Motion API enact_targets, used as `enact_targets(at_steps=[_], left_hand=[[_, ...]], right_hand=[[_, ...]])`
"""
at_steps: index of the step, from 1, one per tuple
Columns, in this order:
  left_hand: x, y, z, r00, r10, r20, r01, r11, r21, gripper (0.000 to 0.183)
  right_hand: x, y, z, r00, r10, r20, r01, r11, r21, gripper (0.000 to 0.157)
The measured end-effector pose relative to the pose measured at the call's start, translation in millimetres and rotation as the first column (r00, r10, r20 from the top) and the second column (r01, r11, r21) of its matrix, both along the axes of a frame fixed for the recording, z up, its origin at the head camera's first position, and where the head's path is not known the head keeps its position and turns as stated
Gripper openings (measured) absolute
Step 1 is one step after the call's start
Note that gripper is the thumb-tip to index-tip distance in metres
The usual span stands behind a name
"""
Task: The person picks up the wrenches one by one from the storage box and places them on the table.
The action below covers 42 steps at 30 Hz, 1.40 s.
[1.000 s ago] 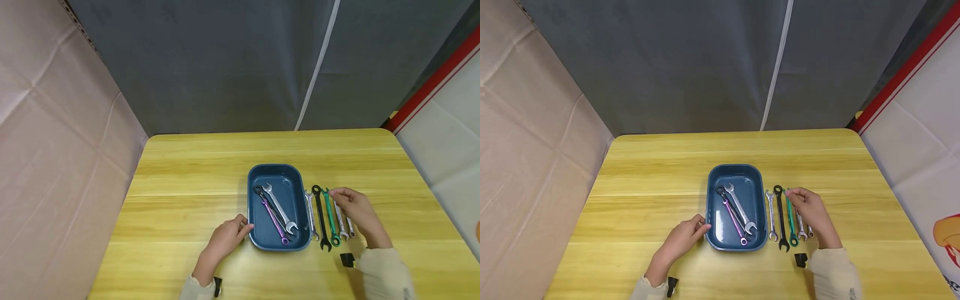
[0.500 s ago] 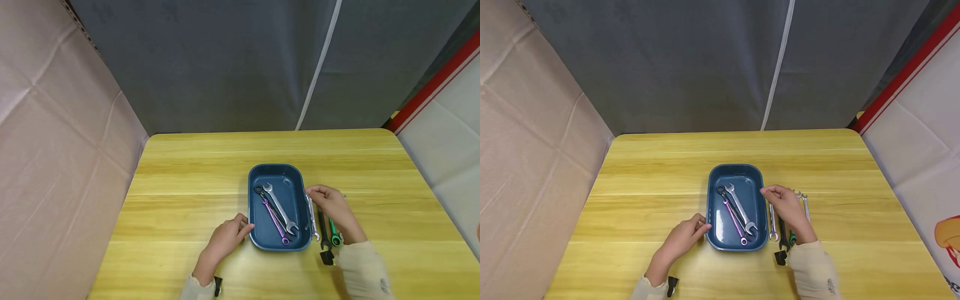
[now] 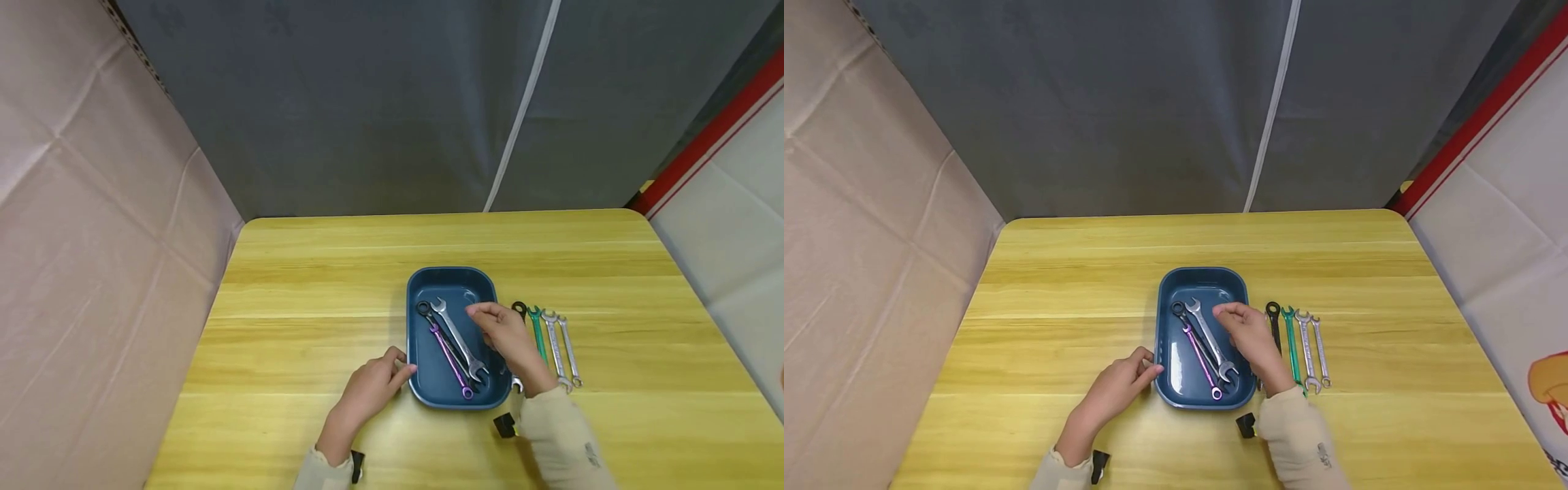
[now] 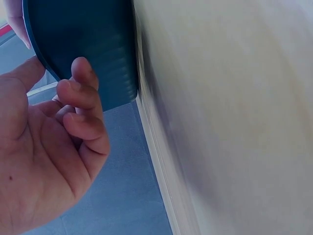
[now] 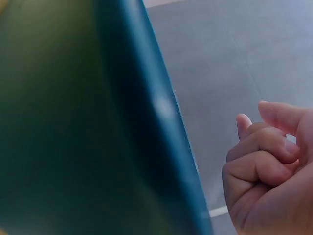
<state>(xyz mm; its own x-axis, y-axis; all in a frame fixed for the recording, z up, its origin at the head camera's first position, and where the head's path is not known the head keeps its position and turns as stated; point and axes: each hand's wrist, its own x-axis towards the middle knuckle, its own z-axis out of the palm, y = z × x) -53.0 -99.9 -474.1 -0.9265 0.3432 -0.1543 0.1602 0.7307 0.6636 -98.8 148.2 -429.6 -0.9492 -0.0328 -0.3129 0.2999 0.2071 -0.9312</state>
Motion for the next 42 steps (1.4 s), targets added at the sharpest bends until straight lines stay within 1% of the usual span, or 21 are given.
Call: enact_targets(at_steps=[3, 7, 14, 20, 25, 31, 33, 36, 39, 42], left_hand=[[-0.7, 1, 0.2, 1.0, -0.006, -0.004, 0.006, 1.0, 0.004, 0.038], [-1.7, 2, 0.1, 1.0, -0.008, -0.006, 0.008, 1.0, 0.012, 0.036], [-2.2, 2, -2.4, 1.0, -0.009, -0.01, 0.009, 1.0, 0.017, 0.043], [-1.7, 2, -3.6, 1.0, -0.004, 0.005, 0.004, 1.0, 0.02, 0.043], [-1.1, 2, -3.4, 1.0, 0.003, 0.01, -0.004, 1.0, 0.022, 0.042], [-1.0, 0, -2.0, 1.0, 0.009, -0.028, -0.009, 1.0, 0.029, 0.047], [-1.0, -1, -1.8, 0.999, 0.01, -0.04, -0.009, 0.999, 0.032, 0.048], [-1.1, -2, -1.9, 0.999, 0.008, -0.038, -0.006, 0.999, 0.043, 0.049], [-1.1, -2, -2.0, 1.0, 0.004, -0.026, -0.002, 0.998, 0.062, 0.048], [-1.1, -2, -1.9, 1.0, 0.003, -0.012, -0.002, 0.997, 0.076, 0.046]], right_hand=[[-1.9, -5, -4.8, 1.0, 0.017, 0.008, -0.016, 1.0, -0.008, 0.038], [-5.8, -12, -12.7, 0.999, 0.029, 0.022, -0.029, 1.0, 0.005, 0.036], [-12.2, -20, -29.1, 0.999, 0.0, 0.04, -0.003, 0.998, 0.06, 0.032], [-13.5, -25, -44.2, 0.999, -0.018, 0.047, 0.013, 0.993, 0.117, 0.029], [-13.3, -28, -48.8, 0.999, -0.002, 0.049, -0.007, 0.983, 0.183, 0.029], [-15.0, -31, -49.0, 0.997, 0.043, 0.065, -0.058, 0.965, 0.254, 0.038], [-15.3, -31, -50.2, 0.996, 0.062, 0.066, -0.079, 0.955, 0.287, 0.039], [-15.4, -32, -52.6, 0.994, 0.093, 0.055, -0.107, 0.93, 0.353, 0.039], [-14.9, -33, -55.5, 0.992, 0.122, 0.036, -0.125, 0.895, 0.427, 0.037], [-13.8, -35, -57.1, 0.991, 0.136, 0.02, -0.128, 0.864, 0.487, 0.035]])
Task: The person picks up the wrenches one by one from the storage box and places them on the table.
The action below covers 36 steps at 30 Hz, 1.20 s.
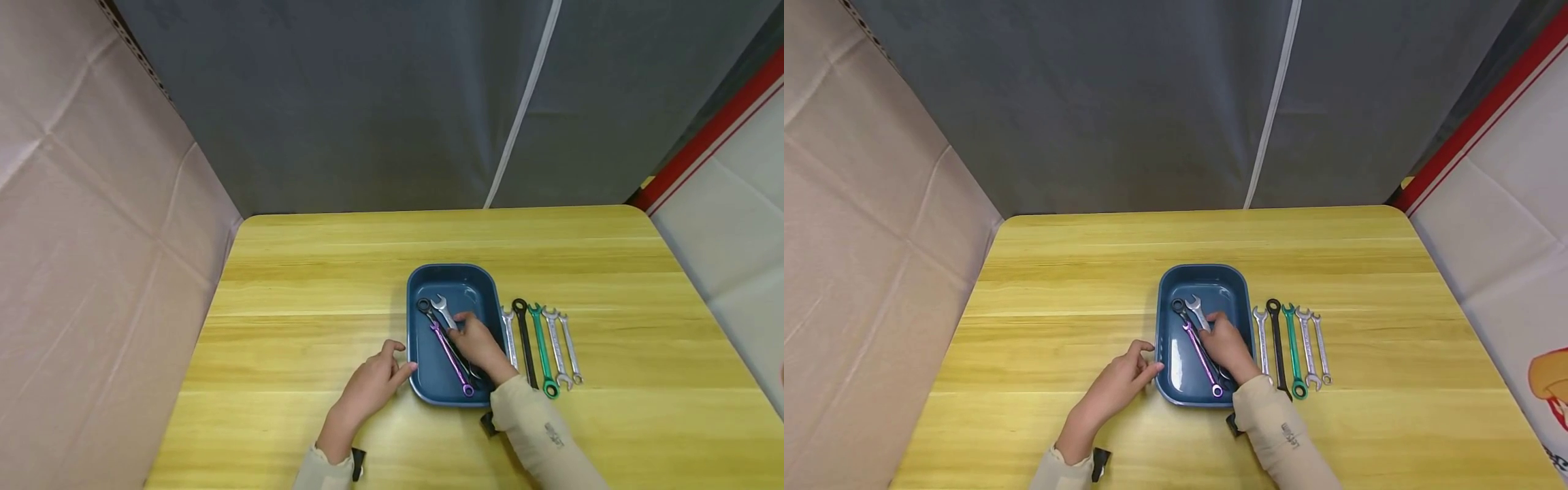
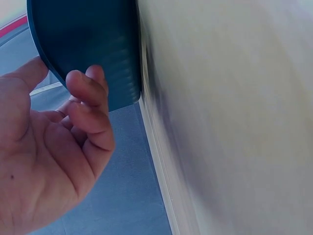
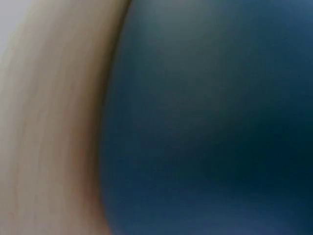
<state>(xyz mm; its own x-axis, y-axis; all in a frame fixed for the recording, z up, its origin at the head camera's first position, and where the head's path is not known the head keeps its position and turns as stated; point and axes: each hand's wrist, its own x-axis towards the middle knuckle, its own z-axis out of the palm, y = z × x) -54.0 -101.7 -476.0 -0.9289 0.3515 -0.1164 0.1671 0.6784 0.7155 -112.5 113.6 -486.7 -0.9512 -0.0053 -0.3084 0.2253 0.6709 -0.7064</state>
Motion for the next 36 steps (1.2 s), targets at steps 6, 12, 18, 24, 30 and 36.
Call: enact_targets(at_steps=[6, 12, 18, 24, 30, 36], left_hand=[[-0.2, 0.0, -0.6, 1.0, 0.0, 0.015, 0.0, 1.0, 0.016, 0.047], [-0.3, 0.0, -0.4, 0.999, -0.005, 0.051, 0.004, 0.999, 0.032, 0.045], [1.1, -0.2, -0.4, 1.0, -0.003, 0.02, 0.003, 1.0, -0.021, 0.047], [1.5, 0.3, -0.3, 1.0, 0.004, 0.026, -0.004, 0.999, -0.034, 0.043], [1.2, 0.3, -0.9, 1.0, 0.008, 0.01, -0.008, 0.999, -0.047, 0.043], [1.4, 0.3, -0.6, 1.0, -0.005, 0.013, 0.005, 0.999, -0.038, 0.044]], right_hand=[[1.2, -0.9, -1.3, 0.999, 0.029, -0.035, -0.025, 0.995, 0.096, 0.032], [3.0, -3.0, -1.4, 1.0, 0.023, -0.005, -0.022, 0.986, 0.165, 0.026], [5.1, -5.0, 1.2, 0.999, 0.029, 0.023, -0.034, 0.971, 0.236, 0.022], [4.5, -5.5, 2.1, 0.998, 0.045, 0.038, -0.053, 0.971, 0.231, 0.025], [4.6, -4.2, 1.5, 0.997, 0.066, 0.027, -0.07, 0.979, 0.191, 0.033], [5.4, -4.0, 2.9, 0.998, 0.066, -0.006, -0.064, 0.986, 0.154, 0.029]])
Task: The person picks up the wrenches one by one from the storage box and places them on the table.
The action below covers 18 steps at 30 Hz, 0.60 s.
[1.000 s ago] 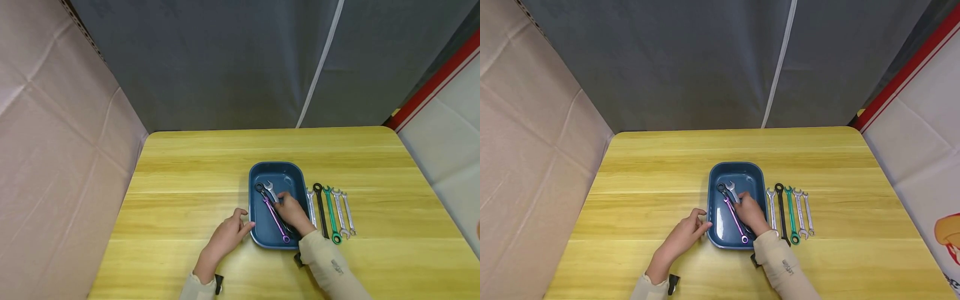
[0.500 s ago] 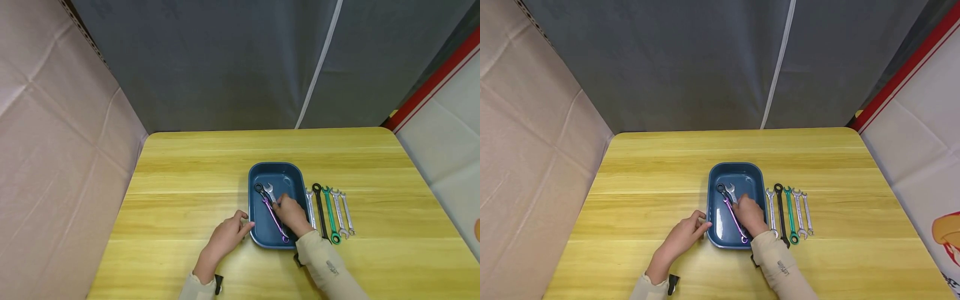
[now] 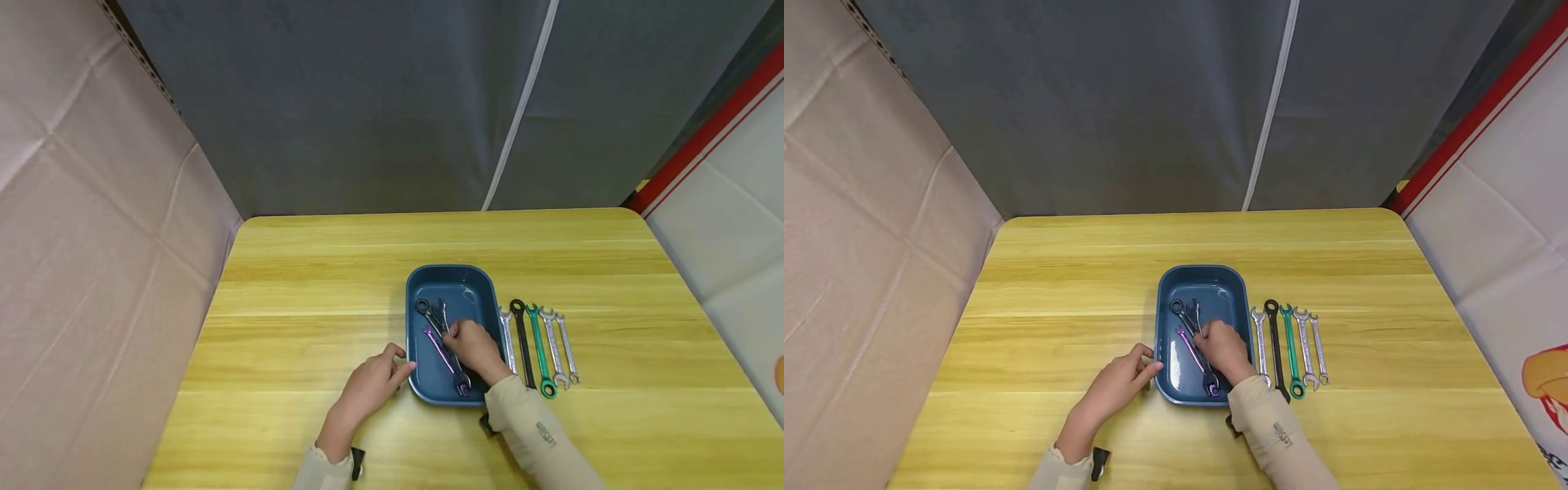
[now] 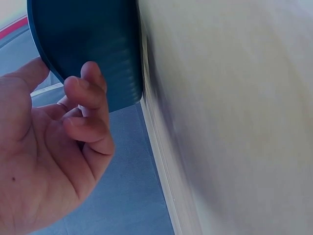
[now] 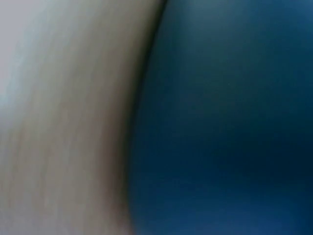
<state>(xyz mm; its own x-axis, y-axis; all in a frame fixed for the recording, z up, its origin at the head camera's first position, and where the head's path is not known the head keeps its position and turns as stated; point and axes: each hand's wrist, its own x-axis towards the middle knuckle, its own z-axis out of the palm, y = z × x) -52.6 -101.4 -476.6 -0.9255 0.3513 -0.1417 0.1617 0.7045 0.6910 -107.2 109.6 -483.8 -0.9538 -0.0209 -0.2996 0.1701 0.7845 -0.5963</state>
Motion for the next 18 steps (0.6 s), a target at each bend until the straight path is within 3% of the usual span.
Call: enact_targets(at_steps=[7, 18], left_hand=[[-0.4, 0.0, -0.7, 1.0, 0.005, 0.013, -0.004, 1.0, -0.005, 0.043], [0.5, 1.1, -0.6, 1.0, 0.014, 0.022, -0.013, 1.0, -0.023, 0.042]], right_hand=[[-2.0, 2.0, -1.8, 0.998, 0.003, -0.065, -0.01, 0.994, -0.11, 0.028], [-2.8, 5.2, -0.2, 0.998, -0.047, -0.045, 0.034, 0.966, -0.257, 0.027]])
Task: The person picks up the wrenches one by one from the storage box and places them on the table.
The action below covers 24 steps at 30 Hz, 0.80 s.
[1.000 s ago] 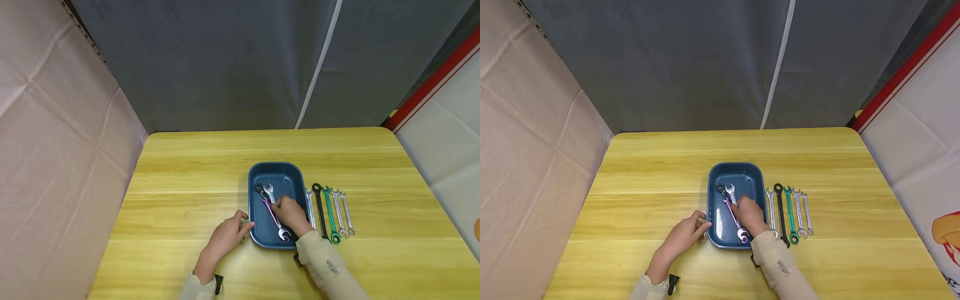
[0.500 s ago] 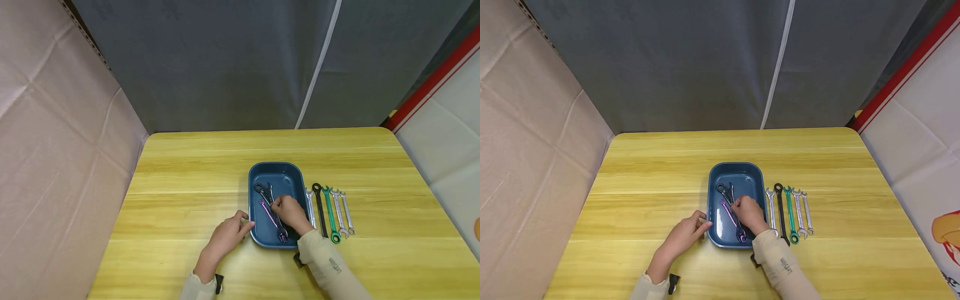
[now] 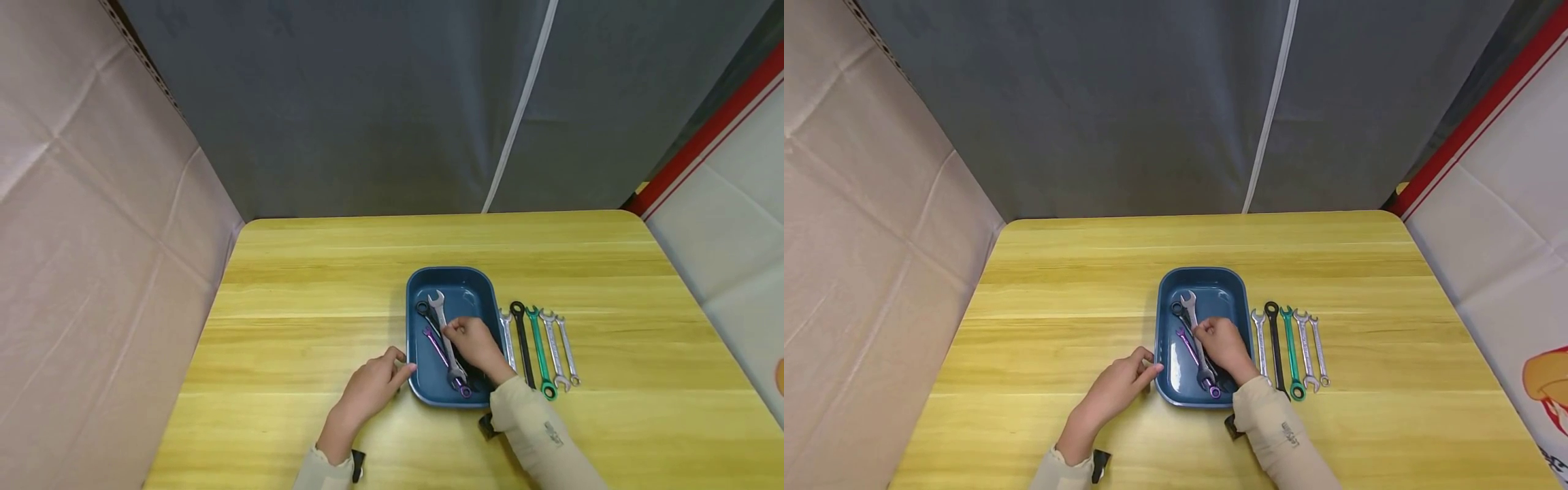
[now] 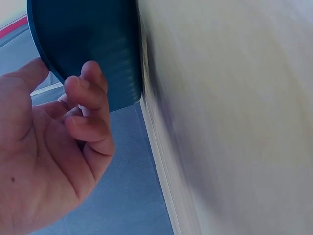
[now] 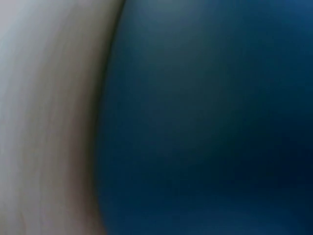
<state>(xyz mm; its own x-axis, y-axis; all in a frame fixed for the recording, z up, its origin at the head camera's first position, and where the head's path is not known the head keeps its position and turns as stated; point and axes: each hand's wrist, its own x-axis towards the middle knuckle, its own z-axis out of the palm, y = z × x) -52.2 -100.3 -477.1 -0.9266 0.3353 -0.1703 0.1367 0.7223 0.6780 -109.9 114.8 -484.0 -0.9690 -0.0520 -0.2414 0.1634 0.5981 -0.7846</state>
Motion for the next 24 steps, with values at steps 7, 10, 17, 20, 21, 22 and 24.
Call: enact_targets(at_steps=[7, 10, 17, 20, 21, 22, 24], left_hand=[[0.2, 0, -1.0, 1.0, -0.001, 0.014, 0.001, 1.0, 0.014, 0.044], [0.3, 0, -1.4, 1.0, -0.002, 0.024, 0.001, 1.0, 0.018, 0.044], [-0.2, 0, -1.1, 0.999, 0.0, 0.04, -0.001, 1.0, 0.015, 0.042], [-0.5, 0, -0.9, 0.999, 0.002, 0.042, -0.003, 1.0, 0.014, 0.041], [-0.6, 0, -0.8, 0.999, 0.002, 0.042, -0.003, 1.0, 0.016, 0.041], [-0.7, 0, -0.7, 0.999, 0.001, 0.042, -0.002, 1.0, 0.017, 0.041], [-0.8, 0, -0.3, 0.999, -0.001, 0.038, 0.001, 1.0, 0.017, 0.041]], right_hand=[[0.0, 2, 3.4, 0.999, -0.036, 0.034, 0.038, 0.997, -0.06, 0.026], [0.6, 3, 4.8, 0.995, -0.068, 0.068, 0.075, 0.991, -0.112, 0.025], [3.7, 5, 13.1, 0.985, -0.125, 0.118, 0.153, 0.95, -0.272, 0.028], [5.3, 8, 18.7, 0.985, -0.118, 0.13, 0.153, 0.939, -0.309, 0.03], [5.7, 9, 20.7, 0.985, -0.11, 0.131, 0.148, 0.935, -0.322, 0.03], [6.1, 11, 22.8, 0.986, -0.1, 0.136, 0.141, 0.931, -0.336, 0.031], [6.6, 13, 27.6, 0.987, -0.08, 0.14, 0.126, 0.922, -0.366, 0.031]])
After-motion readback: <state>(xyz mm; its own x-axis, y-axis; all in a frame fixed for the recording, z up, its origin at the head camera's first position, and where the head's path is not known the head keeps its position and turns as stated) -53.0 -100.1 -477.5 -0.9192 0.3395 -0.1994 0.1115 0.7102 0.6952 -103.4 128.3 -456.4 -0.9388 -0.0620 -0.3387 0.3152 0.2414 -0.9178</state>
